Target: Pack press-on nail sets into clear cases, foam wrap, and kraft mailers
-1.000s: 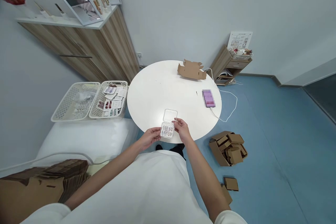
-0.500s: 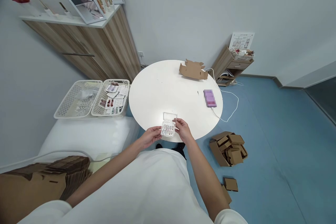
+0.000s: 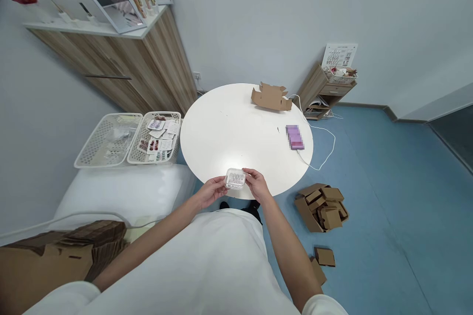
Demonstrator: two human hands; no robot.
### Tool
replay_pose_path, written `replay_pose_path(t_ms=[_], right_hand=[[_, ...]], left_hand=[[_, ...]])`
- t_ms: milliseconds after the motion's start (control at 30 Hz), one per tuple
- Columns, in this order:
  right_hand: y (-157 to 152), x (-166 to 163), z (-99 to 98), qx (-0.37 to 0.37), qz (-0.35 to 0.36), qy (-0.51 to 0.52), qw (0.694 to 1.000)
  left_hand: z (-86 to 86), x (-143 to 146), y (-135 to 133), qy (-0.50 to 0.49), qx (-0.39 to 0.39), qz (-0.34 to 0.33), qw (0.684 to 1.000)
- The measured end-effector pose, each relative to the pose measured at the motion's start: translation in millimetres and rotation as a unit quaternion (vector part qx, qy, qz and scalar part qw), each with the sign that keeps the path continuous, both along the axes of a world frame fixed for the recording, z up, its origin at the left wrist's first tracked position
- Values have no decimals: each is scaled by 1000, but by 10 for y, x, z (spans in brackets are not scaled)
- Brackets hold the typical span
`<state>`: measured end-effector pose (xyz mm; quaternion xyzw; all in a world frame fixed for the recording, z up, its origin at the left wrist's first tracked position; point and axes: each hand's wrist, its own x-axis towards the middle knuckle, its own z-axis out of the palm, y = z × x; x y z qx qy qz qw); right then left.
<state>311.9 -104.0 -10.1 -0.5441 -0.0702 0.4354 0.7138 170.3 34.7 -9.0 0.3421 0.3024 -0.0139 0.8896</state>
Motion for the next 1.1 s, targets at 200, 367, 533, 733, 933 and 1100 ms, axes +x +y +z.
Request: replay_pose_path(t_ms=[200, 367, 533, 733, 933, 1100], right_hand=[[13, -24, 6, 8, -14, -2, 1000], [37, -41, 56, 16, -26, 20, 999], [-17, -137, 106, -31, 7, 36, 999], [-72, -234, 83, -110, 6, -13, 994], [-74, -191, 99, -108, -14, -20, 994], [-95, -156, 74, -103, -28, -24, 994]], left_hand=[[25, 12, -1, 4, -6, 10, 1000], [35, 24, -3, 6, 4, 30, 1000], [8, 32, 20, 9, 12, 49, 999], [-50, 65, 13, 4, 9, 45, 999], [-30, 127, -6, 5, 51, 31, 998], [-21, 140, -33, 28, 194, -17, 980]])
